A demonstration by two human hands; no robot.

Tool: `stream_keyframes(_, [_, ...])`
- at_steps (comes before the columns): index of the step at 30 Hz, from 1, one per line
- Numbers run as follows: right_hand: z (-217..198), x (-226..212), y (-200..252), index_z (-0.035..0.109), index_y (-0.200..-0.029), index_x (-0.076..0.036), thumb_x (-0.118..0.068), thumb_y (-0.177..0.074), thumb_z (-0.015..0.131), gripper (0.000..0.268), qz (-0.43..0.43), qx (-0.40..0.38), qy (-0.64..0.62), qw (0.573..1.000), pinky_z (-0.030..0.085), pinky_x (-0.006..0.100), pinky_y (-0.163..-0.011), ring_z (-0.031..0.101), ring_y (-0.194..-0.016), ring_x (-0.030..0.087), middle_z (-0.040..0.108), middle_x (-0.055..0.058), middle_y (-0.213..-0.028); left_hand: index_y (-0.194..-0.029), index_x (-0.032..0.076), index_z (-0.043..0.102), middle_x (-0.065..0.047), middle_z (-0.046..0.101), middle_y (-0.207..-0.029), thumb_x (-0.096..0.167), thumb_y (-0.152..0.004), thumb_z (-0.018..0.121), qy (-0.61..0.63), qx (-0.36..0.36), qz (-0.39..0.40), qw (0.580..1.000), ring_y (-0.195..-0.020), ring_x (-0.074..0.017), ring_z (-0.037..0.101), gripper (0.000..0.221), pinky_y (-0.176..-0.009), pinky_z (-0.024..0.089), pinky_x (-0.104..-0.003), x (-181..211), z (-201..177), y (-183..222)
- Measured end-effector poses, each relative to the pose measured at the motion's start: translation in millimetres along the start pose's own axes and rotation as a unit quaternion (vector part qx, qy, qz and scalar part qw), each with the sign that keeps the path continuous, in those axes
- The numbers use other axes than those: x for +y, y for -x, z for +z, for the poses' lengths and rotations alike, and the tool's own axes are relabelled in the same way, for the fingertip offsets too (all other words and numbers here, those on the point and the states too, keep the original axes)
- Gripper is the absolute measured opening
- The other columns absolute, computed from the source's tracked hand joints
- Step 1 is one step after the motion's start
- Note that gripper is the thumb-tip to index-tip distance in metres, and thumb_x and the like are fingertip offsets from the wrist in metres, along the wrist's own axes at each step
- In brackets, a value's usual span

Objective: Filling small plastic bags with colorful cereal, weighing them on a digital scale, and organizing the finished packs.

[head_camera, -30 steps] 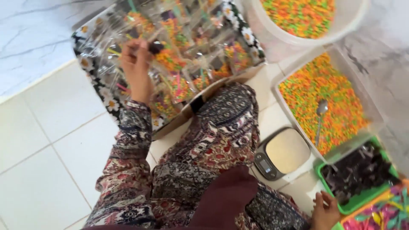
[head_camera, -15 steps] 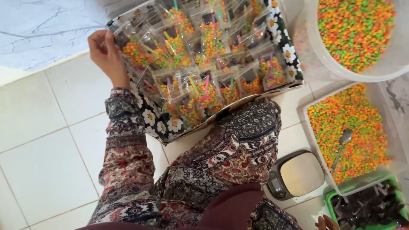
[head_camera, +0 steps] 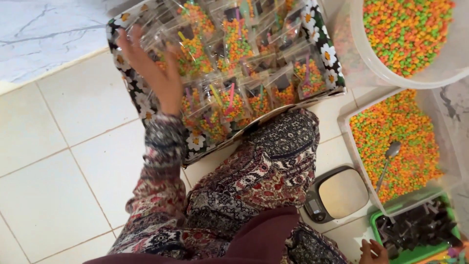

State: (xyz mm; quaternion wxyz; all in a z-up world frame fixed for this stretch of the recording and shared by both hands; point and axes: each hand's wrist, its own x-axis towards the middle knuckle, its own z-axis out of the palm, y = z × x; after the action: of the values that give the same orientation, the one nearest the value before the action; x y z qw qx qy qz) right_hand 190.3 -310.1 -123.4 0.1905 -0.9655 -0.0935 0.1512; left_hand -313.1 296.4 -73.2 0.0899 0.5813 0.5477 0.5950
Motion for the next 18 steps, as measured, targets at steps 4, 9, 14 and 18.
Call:
stream_keyframes(4, [9, 27, -16, 0.074, -0.118, -0.006, -0.025, -0.114, 0.07, 0.02, -0.01, 0.035, 0.081, 0.996, 0.053, 0.042, -0.069, 0.072, -0.086, 0.024, 0.073, 0.007, -0.101, -0.166, 0.018, 0.029, -0.001, -0.004, -0.177, 0.049, -0.115, 0.047, -0.016, -0.115, -0.046, 0.992, -0.169, -0.0251, -0.008, 0.062, -0.144, 0.001, -0.062, 126, 22, 47])
stream_keyframes(9, [17, 59, -21, 0.071, -0.121, -0.006, -0.023, -0.117, 0.064, 0.019, -0.1, 0.061, -0.031, 0.993, 0.05, 0.038, -0.078, 0.067, -0.081, 0.024, 0.071, 0.014, -0.086, -0.157, 0.024, 0.041, -0.006, 0.006, -0.175, 0.046, -0.109, 0.056, 0.085, -0.335, 0.05, 0.937, -0.164, -0.0446, 0.006, 0.055, -0.132, 0.015, -0.067, 181, 95, 183])
stream_keyframes(14, [3, 46, 13, 0.066, -0.116, 0.007, -0.007, -0.114, 0.055, 0.018, -0.153, 0.17, -0.072, 0.971, 0.048, 0.051, -0.078, 0.063, -0.089, 0.043, 0.064, 0.028, -0.095, -0.149, 0.017, 0.051, -0.023, 0.02, -0.166, 0.051, -0.098, 0.065, 0.069, -0.448, 0.171, 0.875, -0.155, -0.0485, 0.014, 0.062, -0.122, 0.015, -0.069, 184, 131, 235])
stream_keyframes(18, [4, 50, 27, 0.07, -0.115, 0.009, -0.003, -0.113, 0.052, 0.022, -0.122, 0.271, -0.229, 0.927, 0.05, 0.042, -0.071, 0.058, -0.082, 0.032, 0.064, 0.025, -0.093, -0.148, 0.006, 0.057, -0.03, 0.028, -0.161, 0.028, -0.093, 0.085, 0.022, -0.451, 0.234, 0.861, -0.15, -0.0503, 0.016, 0.066, -0.118, 0.011, -0.066, 165, 137, 232])
